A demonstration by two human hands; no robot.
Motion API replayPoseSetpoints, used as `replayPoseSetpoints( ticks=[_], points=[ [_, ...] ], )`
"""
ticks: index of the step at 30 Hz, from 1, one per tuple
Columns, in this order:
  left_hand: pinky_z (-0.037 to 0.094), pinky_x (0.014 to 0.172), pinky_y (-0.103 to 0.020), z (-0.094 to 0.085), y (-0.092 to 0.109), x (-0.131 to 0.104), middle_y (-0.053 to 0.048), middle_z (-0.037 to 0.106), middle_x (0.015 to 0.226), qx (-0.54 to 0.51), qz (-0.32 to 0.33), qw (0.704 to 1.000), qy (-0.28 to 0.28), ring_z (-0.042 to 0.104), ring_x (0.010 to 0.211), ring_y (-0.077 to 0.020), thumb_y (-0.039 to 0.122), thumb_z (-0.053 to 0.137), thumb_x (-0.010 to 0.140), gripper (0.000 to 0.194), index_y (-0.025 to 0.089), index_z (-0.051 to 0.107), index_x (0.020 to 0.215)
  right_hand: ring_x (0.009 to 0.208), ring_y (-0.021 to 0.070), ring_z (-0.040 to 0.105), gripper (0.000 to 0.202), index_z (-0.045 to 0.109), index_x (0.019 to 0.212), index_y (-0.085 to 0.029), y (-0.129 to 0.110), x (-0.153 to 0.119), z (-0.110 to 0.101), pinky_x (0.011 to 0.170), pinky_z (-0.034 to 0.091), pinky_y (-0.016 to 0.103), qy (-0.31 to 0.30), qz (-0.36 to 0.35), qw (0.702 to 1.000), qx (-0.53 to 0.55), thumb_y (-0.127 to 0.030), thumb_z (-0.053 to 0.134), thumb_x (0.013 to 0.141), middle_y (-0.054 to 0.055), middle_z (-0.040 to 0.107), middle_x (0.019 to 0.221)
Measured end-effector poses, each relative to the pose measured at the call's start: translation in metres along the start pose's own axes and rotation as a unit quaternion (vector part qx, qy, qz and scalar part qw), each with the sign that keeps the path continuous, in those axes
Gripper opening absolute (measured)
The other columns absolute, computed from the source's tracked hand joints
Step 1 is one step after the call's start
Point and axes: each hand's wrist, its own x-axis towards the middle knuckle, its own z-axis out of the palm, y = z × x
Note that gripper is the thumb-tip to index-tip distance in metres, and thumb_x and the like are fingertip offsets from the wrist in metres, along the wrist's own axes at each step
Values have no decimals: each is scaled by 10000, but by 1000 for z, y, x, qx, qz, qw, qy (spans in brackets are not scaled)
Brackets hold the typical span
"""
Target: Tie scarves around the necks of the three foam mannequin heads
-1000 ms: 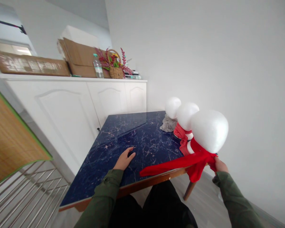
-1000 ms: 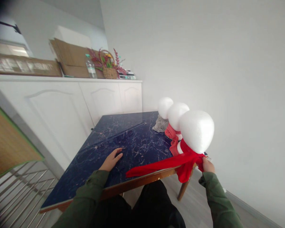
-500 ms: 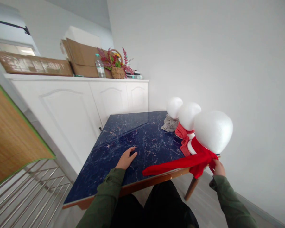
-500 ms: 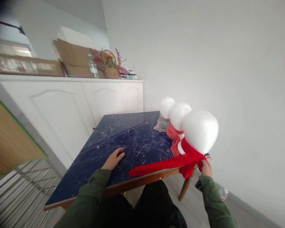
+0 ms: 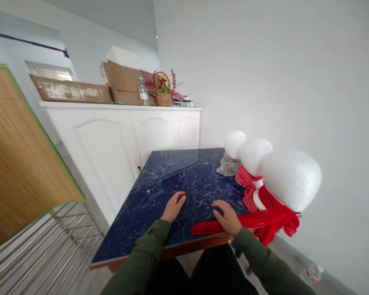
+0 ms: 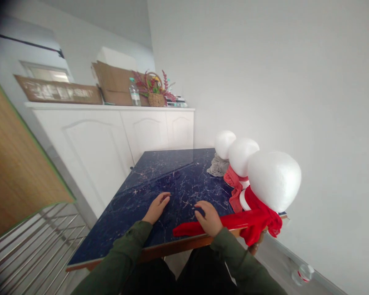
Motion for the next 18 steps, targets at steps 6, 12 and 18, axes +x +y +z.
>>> replayPoseSetpoints(
  ticks=[6,12,18],
  points=[
    [422,836,-329,31,5,16,-89,562,1045,-146,-49,987,51,525,966,-182,399,313,822,370,152,503,1021,647,129,537,215,552,738,-186,14,106,105,634,437,287,-87,286,885,356,-336,620,600,-9,569,680],
    [370,893,-309,49,2,39,-76,576,1002,-104,-5,993,59,510,957,-174,369,366,806,320,157,553,955,617,130,554,291,490,759,-192,38,116,113,580,438,265,-116,292,840,442,-418,598,609,-9,563,649],
    [392,849,-325,56,-4,57,-78,617,949,-145,-54,988,23,545,911,-199,377,460,748,280,156,613,823,646,157,567,282,497,779,-184,41,118,113,553,435,269,-108,304,817,479,-417,571,640,16,584,677]
  ],
)
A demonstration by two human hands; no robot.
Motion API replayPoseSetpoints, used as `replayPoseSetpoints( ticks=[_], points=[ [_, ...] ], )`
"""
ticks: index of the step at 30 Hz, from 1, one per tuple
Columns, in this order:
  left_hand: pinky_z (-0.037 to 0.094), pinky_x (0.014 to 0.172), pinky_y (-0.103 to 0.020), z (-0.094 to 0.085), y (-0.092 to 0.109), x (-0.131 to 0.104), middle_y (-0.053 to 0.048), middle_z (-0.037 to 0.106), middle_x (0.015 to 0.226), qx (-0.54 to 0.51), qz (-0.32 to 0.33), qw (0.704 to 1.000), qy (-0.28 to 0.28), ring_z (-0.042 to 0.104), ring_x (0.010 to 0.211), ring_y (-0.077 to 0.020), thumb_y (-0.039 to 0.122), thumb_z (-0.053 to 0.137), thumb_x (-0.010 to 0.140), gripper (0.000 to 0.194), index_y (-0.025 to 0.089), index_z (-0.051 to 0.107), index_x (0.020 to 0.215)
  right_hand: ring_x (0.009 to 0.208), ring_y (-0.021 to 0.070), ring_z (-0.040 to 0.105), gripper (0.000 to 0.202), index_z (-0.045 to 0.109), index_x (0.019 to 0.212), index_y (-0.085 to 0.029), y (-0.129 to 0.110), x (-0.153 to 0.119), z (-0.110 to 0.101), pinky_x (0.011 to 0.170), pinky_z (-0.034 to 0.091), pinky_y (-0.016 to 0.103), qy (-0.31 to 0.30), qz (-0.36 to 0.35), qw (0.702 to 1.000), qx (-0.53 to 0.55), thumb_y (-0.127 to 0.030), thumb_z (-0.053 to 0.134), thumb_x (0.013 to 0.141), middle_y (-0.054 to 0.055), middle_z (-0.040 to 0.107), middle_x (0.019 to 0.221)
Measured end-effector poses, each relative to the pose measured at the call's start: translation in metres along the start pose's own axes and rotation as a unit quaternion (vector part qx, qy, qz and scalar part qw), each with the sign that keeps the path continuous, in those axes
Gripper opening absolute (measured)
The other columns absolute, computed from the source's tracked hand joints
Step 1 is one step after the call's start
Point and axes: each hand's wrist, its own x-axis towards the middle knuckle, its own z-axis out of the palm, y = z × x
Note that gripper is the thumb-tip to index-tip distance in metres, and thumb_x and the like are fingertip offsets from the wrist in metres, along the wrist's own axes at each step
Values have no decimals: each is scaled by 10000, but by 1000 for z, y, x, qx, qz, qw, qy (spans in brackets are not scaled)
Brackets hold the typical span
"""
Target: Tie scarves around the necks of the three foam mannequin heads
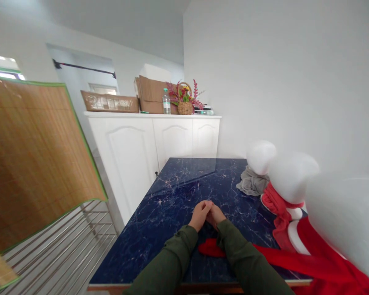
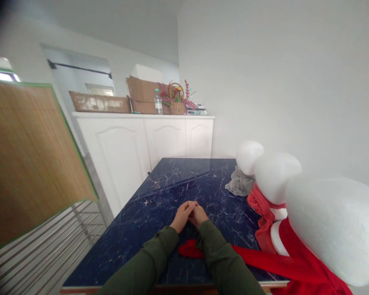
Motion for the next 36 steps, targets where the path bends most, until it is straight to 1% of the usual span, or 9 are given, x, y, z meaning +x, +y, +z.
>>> replayPoseSetpoints(
  ticks=[3,5,8,11,15,17,21,28,36],
  points=[
    [406,829,-334,-4,-2,4,-86,626,940,-53,-39,997,-27,551,915,-211,382,499,717,287,145,619,825,652,160,572,261,499,775,-184,1,4,2,547,439,263,2,3,1000,-7,-385,583,631,11,577,646],
    [418,807,-331,-6,-2,5,-84,630,925,-70,-56,995,-40,555,905,-211,385,512,706,300,143,615,849,636,159,575,271,495,790,-189,1,5,3,533,438,255,13,11,1000,-11,-382,590,624,2,568,618],
    [427,784,-322,-8,-1,6,-77,628,914,-68,-65,994,-55,561,886,-206,393,515,702,320,144,607,880,605,152,574,293,488,812,-195,-1,3,3,511,432,246,17,19,1000,-9,-401,590,631,-4,563,601],
    [433,773,-320,-9,2,7,-68,626,909,-60,-65,994,-70,564,872,-200,395,492,716,324,149,605,893,558,134,562,281,485,818,-197,-2,3,3,490,420,230,16,25,1000,6,-388,590,642,-11,557,582],
    [430,796,-331,-10,7,5,-55,618,932,-66,-50,994,-64,560,872,-196,377,415,752,322,161,610,890,484,102,530,227,483,787,-193,-3,4,5,451,394,203,38,37,998,14,-355,581,662,-22,542,557],
    [426,813,-335,-11,9,4,-52,612,958,-65,-43,995,-63,553,889,-196,366,376,765,333,165,612,887,480,94,524,199,486,762,-186,-3,4,5,449,389,196,42,40,998,14,-343,572,672,-20,538,555],
    [431,808,-342,-10,7,3,-53,608,977,-54,-50,995,-66,548,902,-198,340,327,777,351,163,604,902,484,86,517,185,494,749,-173,-5,2,6,461,387,195,40,42,998,9,-325,563,670,-14,538,566],
    [425,809,-341,-7,1,5,-63,607,972,-45,-46,996,-54,541,906,-199,317,309,787,352,145,593,904,508,97,519,194,492,737,-169,-6,1,7,481,383,209,47,42,998,8,-323,569,649,-13,524,554],
    [398,846,-336,-7,3,6,-54,608,953,-16,-19,998,-50,524,941,-195,290,314,792,326,153,600,868,498,103,512,165,490,735,-170,-5,4,6,490,389,225,42,39,998,8,-309,542,664,-12,521,544]
  ],
)
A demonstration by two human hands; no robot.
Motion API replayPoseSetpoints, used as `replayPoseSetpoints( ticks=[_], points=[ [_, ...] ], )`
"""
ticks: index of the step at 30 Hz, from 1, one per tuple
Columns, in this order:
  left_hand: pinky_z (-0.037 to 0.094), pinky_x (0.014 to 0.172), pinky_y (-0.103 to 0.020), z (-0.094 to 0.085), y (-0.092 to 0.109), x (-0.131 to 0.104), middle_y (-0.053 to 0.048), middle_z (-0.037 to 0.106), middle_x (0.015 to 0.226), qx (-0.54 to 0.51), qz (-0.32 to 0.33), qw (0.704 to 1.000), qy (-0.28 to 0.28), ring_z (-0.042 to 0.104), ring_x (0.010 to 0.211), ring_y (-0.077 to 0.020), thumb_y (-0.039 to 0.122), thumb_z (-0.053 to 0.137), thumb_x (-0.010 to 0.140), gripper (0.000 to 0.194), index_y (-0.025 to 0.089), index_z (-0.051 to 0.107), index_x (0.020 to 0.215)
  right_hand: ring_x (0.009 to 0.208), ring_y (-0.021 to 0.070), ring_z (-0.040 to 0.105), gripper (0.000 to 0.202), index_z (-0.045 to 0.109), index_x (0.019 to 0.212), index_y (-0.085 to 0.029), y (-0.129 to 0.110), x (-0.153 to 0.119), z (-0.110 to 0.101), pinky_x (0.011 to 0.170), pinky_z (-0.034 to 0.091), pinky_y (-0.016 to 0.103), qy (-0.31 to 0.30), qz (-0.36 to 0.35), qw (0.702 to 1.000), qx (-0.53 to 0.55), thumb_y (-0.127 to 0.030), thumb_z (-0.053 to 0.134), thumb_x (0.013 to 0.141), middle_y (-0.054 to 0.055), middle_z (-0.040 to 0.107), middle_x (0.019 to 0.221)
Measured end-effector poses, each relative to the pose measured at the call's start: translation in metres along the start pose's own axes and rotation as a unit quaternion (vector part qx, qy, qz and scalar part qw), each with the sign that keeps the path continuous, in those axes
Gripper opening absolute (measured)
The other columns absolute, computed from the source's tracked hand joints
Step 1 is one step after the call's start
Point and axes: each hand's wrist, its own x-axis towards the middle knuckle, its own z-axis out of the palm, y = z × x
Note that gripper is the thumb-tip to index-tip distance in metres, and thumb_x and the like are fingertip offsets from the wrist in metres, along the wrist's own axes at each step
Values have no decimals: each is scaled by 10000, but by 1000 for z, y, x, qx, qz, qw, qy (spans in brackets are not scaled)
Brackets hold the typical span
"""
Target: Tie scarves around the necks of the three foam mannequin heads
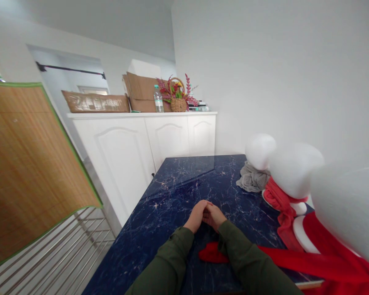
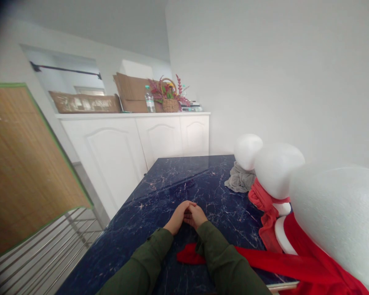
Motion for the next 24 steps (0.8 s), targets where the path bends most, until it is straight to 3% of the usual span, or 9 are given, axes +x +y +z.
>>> replayPoseSetpoints(
  ticks=[24],
  points=[
    [372,847,-305,0,4,-1,-37,599,887,51,33,998,3,521,857,-167,282,320,787,300,159,591,817,585,125,553,201,490,755,-176,2,0,0,524,424,235,-7,-10,1000,-20,-296,580,621,-9,546,573]
  ],
)
